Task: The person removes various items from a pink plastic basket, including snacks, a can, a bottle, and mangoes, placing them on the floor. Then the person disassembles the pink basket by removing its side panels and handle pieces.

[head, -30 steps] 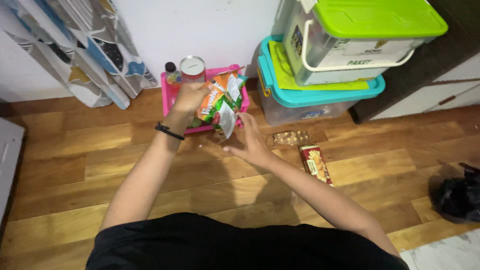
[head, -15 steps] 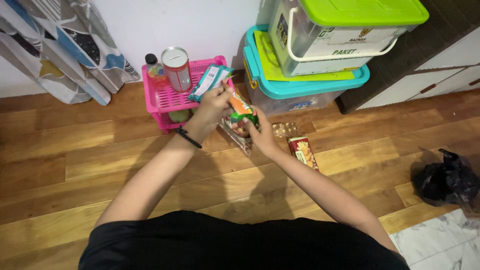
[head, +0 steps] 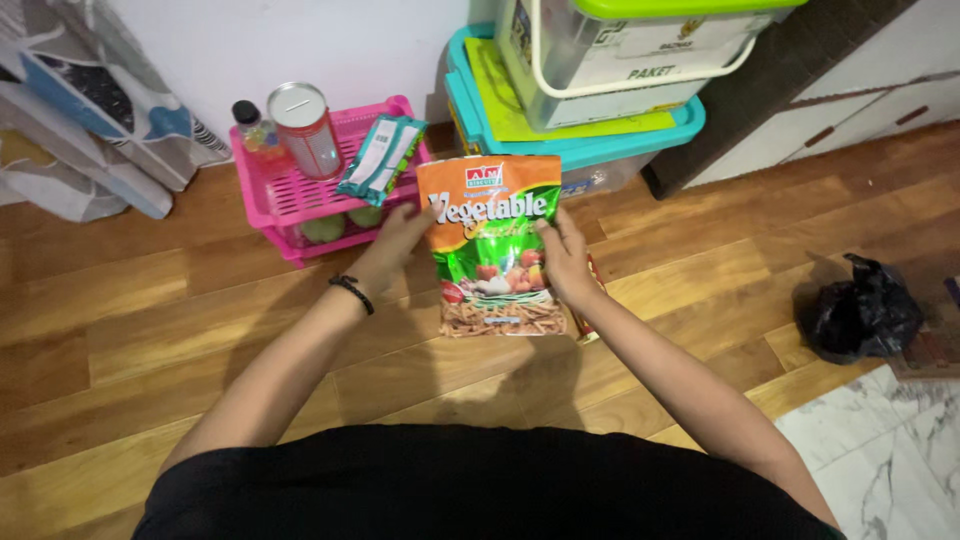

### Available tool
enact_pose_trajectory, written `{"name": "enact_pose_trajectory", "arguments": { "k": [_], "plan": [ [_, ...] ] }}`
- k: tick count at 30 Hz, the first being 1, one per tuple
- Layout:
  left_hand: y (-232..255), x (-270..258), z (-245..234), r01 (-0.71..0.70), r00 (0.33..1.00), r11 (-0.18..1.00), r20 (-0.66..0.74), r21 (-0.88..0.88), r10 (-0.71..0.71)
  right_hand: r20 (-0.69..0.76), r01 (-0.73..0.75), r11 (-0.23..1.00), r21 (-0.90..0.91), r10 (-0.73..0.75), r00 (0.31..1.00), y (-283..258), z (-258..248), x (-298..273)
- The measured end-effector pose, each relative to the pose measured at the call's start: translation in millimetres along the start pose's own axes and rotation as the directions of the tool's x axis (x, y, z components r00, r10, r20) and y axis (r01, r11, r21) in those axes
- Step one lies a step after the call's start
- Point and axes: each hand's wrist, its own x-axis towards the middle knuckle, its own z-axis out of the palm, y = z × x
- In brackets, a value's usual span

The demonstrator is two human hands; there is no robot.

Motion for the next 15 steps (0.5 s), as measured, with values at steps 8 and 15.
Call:
{"name": "enact_pose_trajectory", "arguments": {
  "k": [8,15],
  "plan": [
    [8.0,-1.2,65.8,-0.207,0.96,0.967,0.161,-0.151,0.231,-0.099,-0.148,0.981,0.125,0.161,0.982,26.6,-75.0,-16.8],
    [35.6,-21.8,124.5,-0.615,0.784,0.759,0.067,0.212,0.617,-0.196,-0.365,0.912,0.187,0.398,0.896,60.6,-133.5,-30.4]
  ]
}}
